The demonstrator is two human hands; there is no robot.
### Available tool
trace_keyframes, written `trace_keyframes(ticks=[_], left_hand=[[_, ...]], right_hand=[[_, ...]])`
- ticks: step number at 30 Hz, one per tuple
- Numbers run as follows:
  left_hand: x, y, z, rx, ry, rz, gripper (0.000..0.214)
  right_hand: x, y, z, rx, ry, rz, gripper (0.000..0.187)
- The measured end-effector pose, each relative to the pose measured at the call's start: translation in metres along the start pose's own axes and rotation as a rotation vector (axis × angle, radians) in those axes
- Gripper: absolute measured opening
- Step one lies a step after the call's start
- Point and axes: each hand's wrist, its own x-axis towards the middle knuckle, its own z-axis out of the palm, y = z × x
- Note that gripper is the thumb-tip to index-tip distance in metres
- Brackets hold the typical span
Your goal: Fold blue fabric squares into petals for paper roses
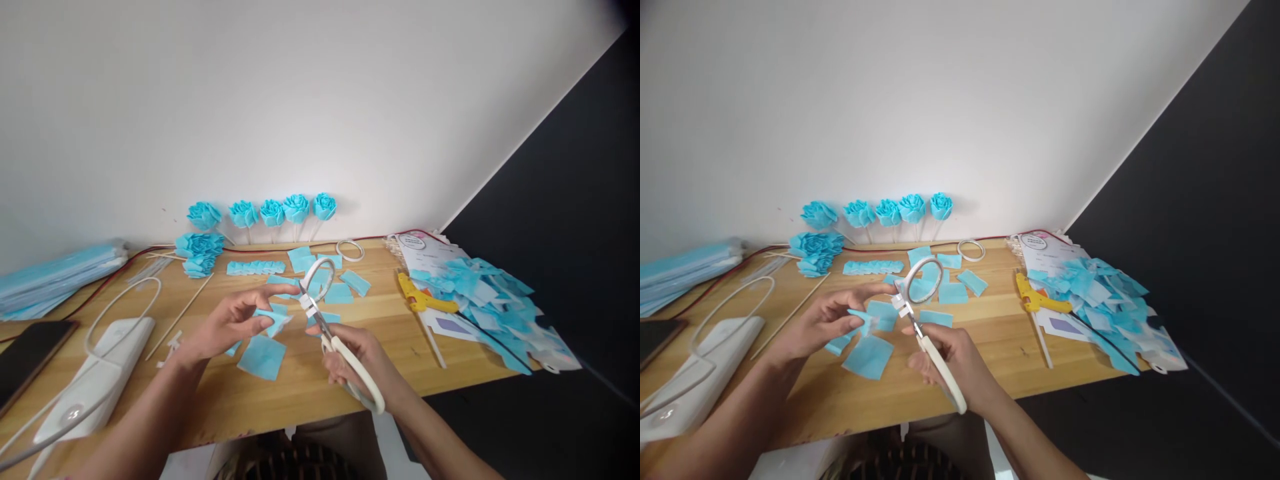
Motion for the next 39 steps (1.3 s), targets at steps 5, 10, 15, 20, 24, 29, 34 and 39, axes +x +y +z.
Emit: trace_keyframes(ticks=[5, 10, 15, 20, 24, 29, 34, 39], left_hand=[[0.004, -0.004, 0.012, 0.113, 0.014, 0.001, 0.021], [0.005, -0.010, 0.010, 0.119, 0.061, 0.068, 0.015], [0.007, -0.010, 0.011, 0.077, 0.106, 0.095, 0.020], [0.008, -0.006, 0.011, 0.064, 0.173, 0.112, 0.020], [0.007, -0.007, 0.010, 0.144, 0.190, 0.132, 0.018], [0.005, -0.006, 0.012, 0.435, 0.217, 0.215, 0.013], [0.006, -0.008, 0.011, 0.692, 0.273, 0.279, 0.012], [0.008, -0.011, 0.009, 0.843, 0.333, 0.288, 0.013]], right_hand=[[0.002, 0.003, 0.008, 0.048, -0.017, -0.011, 0.050], [0.001, 0.000, 0.009, 0.150, -0.041, -0.038, 0.052], [-0.001, 0.000, 0.008, 0.296, -0.157, -0.092, 0.060], [-0.001, 0.017, 0.010, 0.495, -0.267, -0.142, 0.068], [0.000, 0.015, 0.014, 0.580, -0.336, -0.076, 0.077], [0.002, -0.002, 0.017, 0.675, -0.382, -0.005, 0.079], [0.003, -0.007, 0.016, 0.712, -0.407, 0.055, 0.076], [0.002, -0.012, 0.016, 0.747, -0.433, 0.124, 0.076]])
